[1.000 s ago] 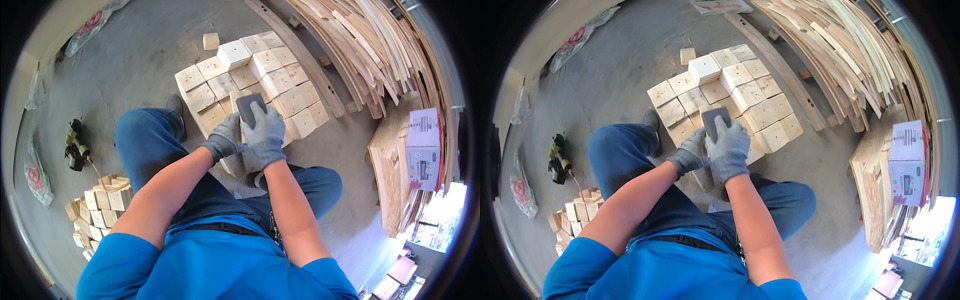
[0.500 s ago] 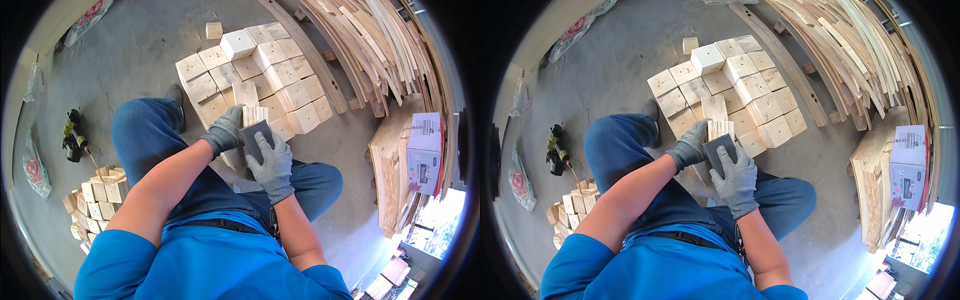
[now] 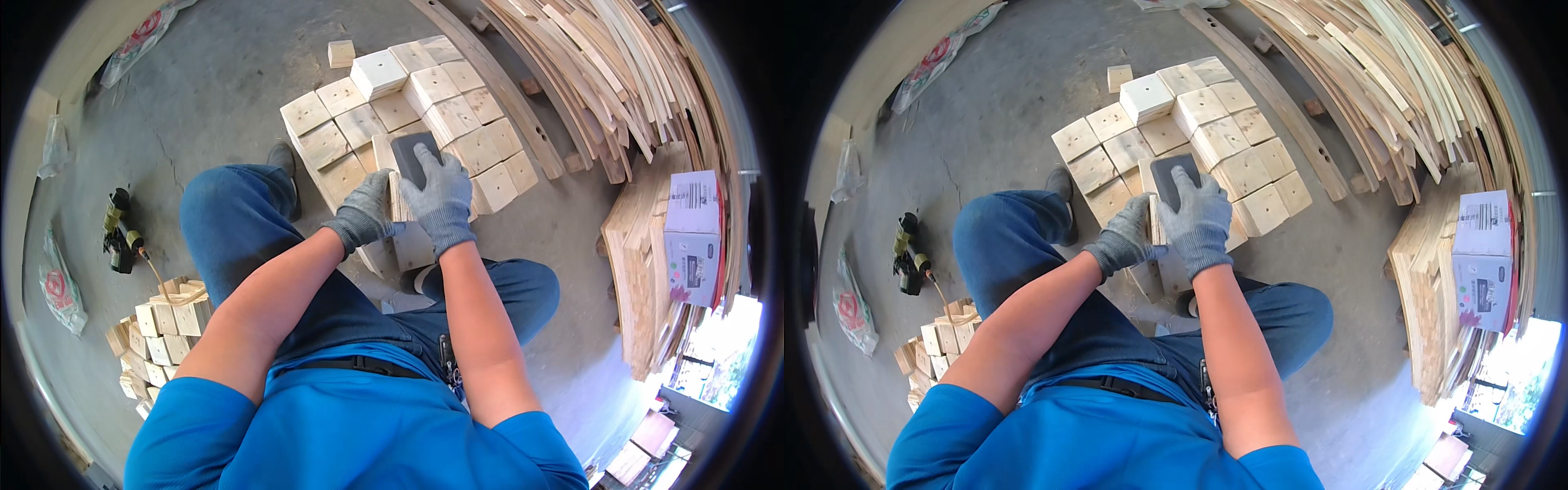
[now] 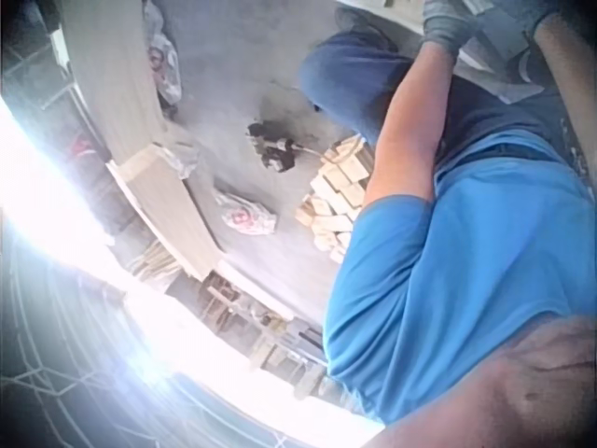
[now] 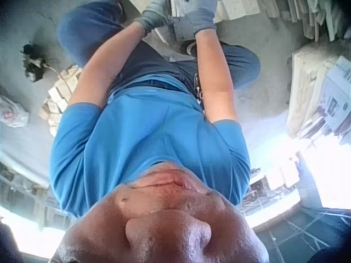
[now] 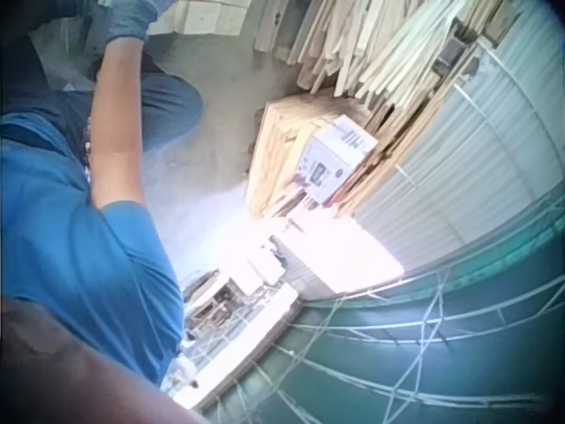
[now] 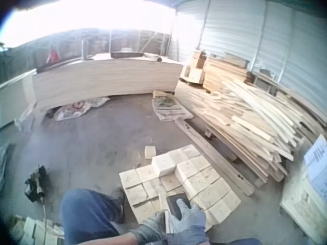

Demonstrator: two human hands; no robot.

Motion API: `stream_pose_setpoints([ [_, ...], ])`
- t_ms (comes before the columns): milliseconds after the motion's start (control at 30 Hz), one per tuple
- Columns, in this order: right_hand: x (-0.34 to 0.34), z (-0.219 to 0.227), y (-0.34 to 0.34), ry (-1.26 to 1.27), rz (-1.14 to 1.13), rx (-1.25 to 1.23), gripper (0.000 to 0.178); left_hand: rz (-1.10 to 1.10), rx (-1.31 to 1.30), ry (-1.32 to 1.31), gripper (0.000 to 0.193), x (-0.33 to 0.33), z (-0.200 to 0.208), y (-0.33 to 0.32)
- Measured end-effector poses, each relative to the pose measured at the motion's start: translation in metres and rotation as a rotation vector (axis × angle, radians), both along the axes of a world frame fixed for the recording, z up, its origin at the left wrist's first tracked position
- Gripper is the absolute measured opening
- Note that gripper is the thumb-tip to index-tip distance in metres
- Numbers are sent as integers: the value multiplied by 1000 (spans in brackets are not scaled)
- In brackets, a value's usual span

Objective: The person sits on the floor and sands small wooden blocks with a sanding block, turning each piece to smooth multiple faces. Finished blocks are placed into a stack nearby.

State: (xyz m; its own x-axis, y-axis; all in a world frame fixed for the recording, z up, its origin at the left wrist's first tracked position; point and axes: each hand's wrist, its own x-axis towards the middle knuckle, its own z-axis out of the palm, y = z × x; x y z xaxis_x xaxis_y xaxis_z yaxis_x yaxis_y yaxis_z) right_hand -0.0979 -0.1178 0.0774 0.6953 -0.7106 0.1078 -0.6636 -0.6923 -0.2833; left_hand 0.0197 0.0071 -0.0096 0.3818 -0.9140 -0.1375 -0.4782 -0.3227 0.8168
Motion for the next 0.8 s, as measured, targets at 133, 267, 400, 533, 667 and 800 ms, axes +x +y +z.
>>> stream_pose_setpoints([
  [133,-42,2,41,-24,63,-2,70,-5,-25,-1,110,3,-4,5],
  [267,-95,7,72,-24,79,29,71,-26,-62,7,105,4,-9,2],
  [400,-109,6,78,-14,69,49,73,-24,-25,-26,101,2,-10,1],
  [533,-77,4,50,-37,35,54,72,-2,11,18,104,1,3,1],
  [667,-32,-5,3,-63,-15,-15,69,-9,-17,14,107,2,0,2],
  [800,-20,-12,-25,-82,-28,79,70,-27,-4,38,109,3,5,-1],
])
